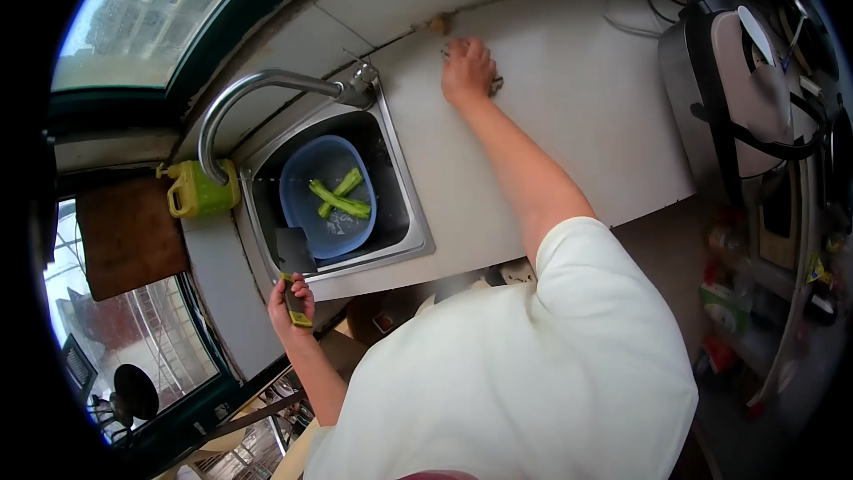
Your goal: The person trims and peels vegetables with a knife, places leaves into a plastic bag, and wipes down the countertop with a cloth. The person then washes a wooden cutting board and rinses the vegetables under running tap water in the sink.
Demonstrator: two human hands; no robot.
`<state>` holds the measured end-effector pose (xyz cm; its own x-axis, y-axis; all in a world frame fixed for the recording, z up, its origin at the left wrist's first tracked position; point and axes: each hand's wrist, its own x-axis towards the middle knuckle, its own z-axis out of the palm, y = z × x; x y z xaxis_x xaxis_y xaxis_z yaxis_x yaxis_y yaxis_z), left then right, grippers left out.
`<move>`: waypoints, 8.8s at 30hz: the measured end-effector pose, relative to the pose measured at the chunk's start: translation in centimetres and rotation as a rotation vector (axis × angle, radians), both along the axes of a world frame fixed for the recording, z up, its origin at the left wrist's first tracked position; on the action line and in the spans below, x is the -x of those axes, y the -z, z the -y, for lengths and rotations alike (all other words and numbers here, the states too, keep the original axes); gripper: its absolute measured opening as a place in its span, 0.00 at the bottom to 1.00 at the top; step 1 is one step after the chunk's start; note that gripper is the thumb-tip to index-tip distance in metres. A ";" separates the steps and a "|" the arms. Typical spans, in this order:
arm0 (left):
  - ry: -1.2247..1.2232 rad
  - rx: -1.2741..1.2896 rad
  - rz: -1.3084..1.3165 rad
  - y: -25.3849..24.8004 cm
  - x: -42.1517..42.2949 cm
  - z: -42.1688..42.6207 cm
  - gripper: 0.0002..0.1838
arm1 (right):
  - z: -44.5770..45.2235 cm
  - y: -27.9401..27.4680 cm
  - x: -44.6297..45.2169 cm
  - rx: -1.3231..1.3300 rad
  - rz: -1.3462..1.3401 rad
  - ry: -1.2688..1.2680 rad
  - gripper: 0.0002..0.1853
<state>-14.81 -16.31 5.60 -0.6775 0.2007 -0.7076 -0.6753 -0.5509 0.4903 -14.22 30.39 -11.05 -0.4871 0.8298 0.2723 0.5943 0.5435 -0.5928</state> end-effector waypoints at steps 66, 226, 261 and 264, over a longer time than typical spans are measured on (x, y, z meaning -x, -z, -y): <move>-0.491 0.793 -1.216 -22.1 37.0 26.3 0.21 | 7.9 -0.2 -23.8 0.172 0.159 0.013 0.26; 0.373 0.067 -0.423 -9.9 3.4 -0.2 0.30 | 33.3 -12.9 15.7 0.559 -0.064 -1.495 0.32; 0.104 0.212 -0.435 -11.8 3.3 8.1 0.23 | 4.7 -5.6 10.4 0.496 -0.100 -0.617 0.33; 0.070 0.237 -0.375 -12.4 3.1 7.9 0.20 | 4.0 -7.3 7.0 0.370 -0.008 -0.686 0.29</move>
<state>-17.96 -24.25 17.96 -0.8864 0.1172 -0.4477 -0.4586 -0.3530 0.8155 -21.24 26.35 -3.80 -0.9235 0.3811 0.0427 0.1912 0.5541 -0.8102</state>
